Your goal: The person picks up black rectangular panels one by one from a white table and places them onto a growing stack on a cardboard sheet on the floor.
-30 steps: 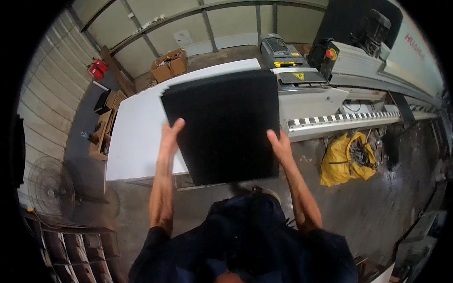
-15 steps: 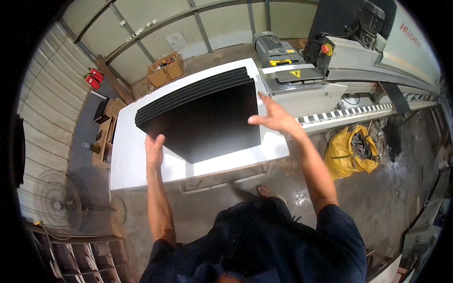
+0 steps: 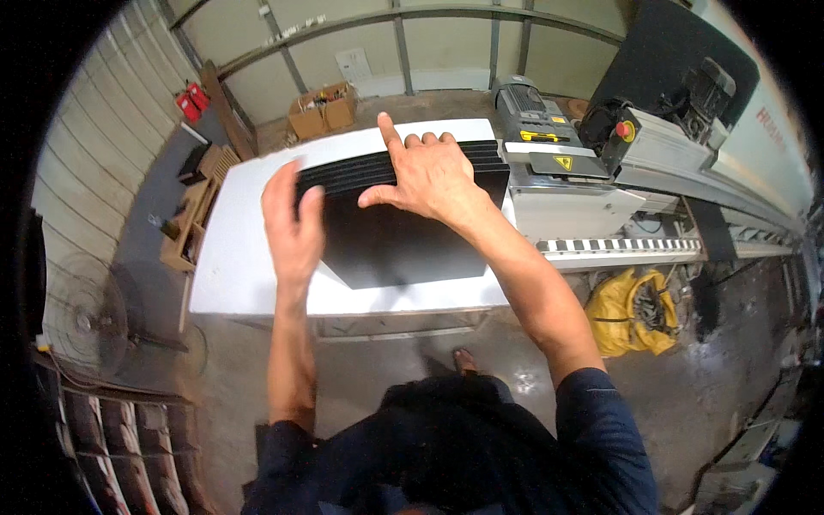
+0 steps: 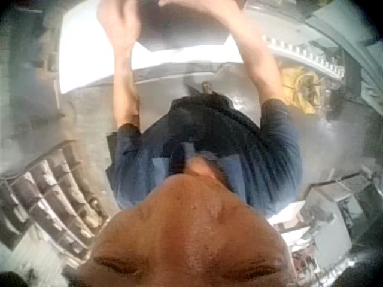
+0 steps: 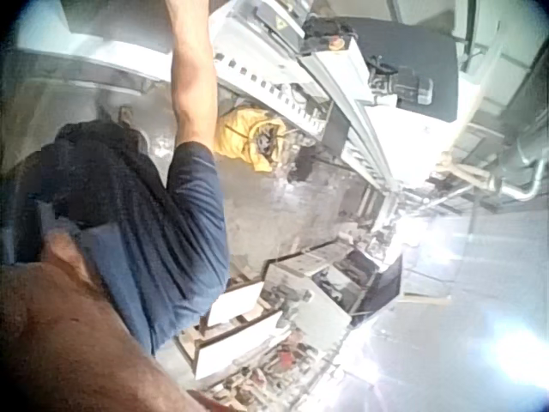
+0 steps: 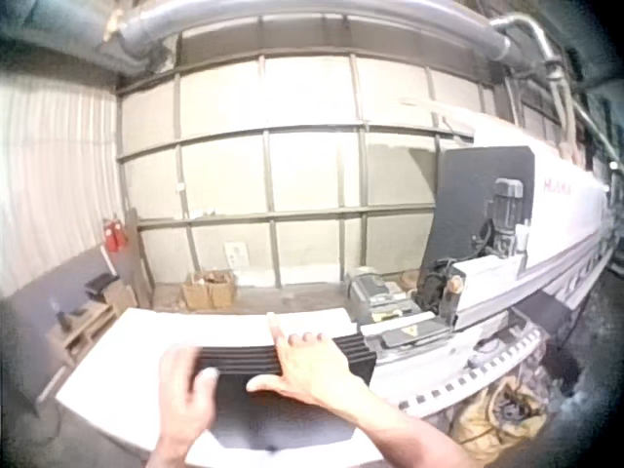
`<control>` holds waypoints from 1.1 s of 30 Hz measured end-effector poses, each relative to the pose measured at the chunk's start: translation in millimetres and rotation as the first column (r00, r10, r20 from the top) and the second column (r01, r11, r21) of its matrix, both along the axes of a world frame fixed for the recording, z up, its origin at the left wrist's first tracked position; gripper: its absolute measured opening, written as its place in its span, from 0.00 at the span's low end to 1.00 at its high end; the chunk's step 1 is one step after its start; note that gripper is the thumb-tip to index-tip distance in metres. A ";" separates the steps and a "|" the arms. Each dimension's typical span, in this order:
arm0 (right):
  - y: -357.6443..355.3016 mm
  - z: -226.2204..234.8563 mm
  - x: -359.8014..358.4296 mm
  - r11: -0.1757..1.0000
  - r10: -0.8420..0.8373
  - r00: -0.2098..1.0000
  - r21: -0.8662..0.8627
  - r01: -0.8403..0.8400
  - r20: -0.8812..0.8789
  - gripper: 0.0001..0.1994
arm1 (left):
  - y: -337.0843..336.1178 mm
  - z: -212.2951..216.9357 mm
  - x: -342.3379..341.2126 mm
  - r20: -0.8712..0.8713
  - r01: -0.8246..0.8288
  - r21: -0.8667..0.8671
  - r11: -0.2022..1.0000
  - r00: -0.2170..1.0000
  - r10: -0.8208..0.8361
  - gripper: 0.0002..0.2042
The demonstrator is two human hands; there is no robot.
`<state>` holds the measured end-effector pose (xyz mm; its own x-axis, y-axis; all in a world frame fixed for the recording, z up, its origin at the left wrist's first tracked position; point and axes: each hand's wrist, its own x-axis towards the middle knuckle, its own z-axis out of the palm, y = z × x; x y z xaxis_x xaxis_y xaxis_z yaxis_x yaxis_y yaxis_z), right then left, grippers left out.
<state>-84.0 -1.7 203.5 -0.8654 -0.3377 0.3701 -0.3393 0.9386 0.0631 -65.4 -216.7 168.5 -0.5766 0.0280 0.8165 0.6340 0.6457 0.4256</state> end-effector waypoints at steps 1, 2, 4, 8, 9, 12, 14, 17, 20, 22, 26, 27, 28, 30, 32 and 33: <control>-3.5 3.0 2.6 1.000 -0.007 1.000 0.012 0.006 0.025 0.54 | 17.9 7.9 9.2 -0.063 -0.028 -0.117 0.993 0.998 0.021 0.18; -3.3 0.3 2.1 1.000 0.009 1.000 0.016 -0.009 0.012 0.52 | 37.3 15.2 16.2 -0.131 -0.058 -0.235 0.970 0.991 0.028 0.16; 2.4 -6.9 -1.2 1.000 0.026 0.999 0.003 -0.026 -0.022 0.48 | 62.6 26.6 30.4 -0.244 -0.163 -0.269 0.949 0.965 0.096 0.16; 2.7 -7.0 -0.3 0.997 0.073 0.997 -0.017 -0.073 -0.029 0.42 | 82.8 22.3 27.9 -0.053 0.094 -0.213 0.972 0.993 -0.108 0.14; 2.5 -11.2 -1.8 0.997 0.073 0.993 0.006 -0.072 -0.097 0.40 | 85.5 19.6 28.8 -0.021 0.101 -0.241 0.965 0.994 -0.109 0.14; 4.4 -14.1 0.1 0.997 0.059 0.996 0.045 -0.055 -0.074 0.40 | 88.0 11.6 26.5 -0.024 0.117 -0.235 0.965 0.992 -0.126 0.13; 5.9 -15.4 -0.5 0.997 0.066 0.994 0.048 -0.062 -0.087 0.40 | 87.3 7.9 25.9 -0.050 0.132 -0.210 0.969 0.988 -0.145 0.13; 6.6 -18.0 -1.7 0.996 0.084 0.991 0.036 -0.080 -0.107 0.41 | 92.7 10.5 29.2 -0.063 0.050 -0.170 0.984 0.996 -0.062 0.12; 6.1 -12.6 1.1 0.996 0.062 0.998 0.061 -0.060 -0.028 0.42 | 91.3 8.3 31.4 -0.105 0.050 -0.243 0.969 0.991 -0.078 0.11; 4.4 -9.4 2.4 0.997 0.040 0.999 0.071 -0.039 -0.011 0.43 | 90.6 5.6 31.6 -0.115 0.053 -0.228 0.972 0.990 -0.081 0.11; 2.5 -8.1 3.6 0.998 0.028 0.999 0.049 -0.029 0.027 0.44 | 92.9 6.1 31.4 -0.083 0.074 -0.172 0.982 0.993 -0.089 0.12; 2.8 -7.5 4.0 0.998 0.025 0.999 0.058 -0.027 0.034 0.44 | 92.5 6.8 32.0 -0.094 0.063 -0.187 0.980 0.992 -0.082 0.13; 3.0 -6.8 4.5 0.997 0.021 0.999 0.067 -0.024 0.042 0.44 | 91.9 7.8 32.8 -0.105 0.052 -0.201 0.978 0.992 -0.074 0.13; 4.4 -8.0 4.4 0.997 0.025 0.999 0.071 -0.027 0.032 0.44 | 92.8 8.3 33.6 -0.114 0.046 -0.187 0.981 0.991 -0.068 0.13; 6.3 -12.2 2.9 0.997 0.038 0.999 0.062 -0.038 -0.004 0.44 | 96.9 8.2 32.9 -0.109 0.055 -0.129 0.990 0.992 -0.069 0.13; 4.7 -9.9 4.2 0.998 0.029 0.999 0.062 -0.030 0.023 0.44 | 95.8 6.7 32.7 -0.109 0.054 -0.151 0.987 0.992 -0.071 0.13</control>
<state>-79.8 3.0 193.6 -0.8624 -0.3847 0.3290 -0.3685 0.9227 0.1130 -32.7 -120.8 175.2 -0.4735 0.1858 0.8609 0.7136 0.6539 0.2513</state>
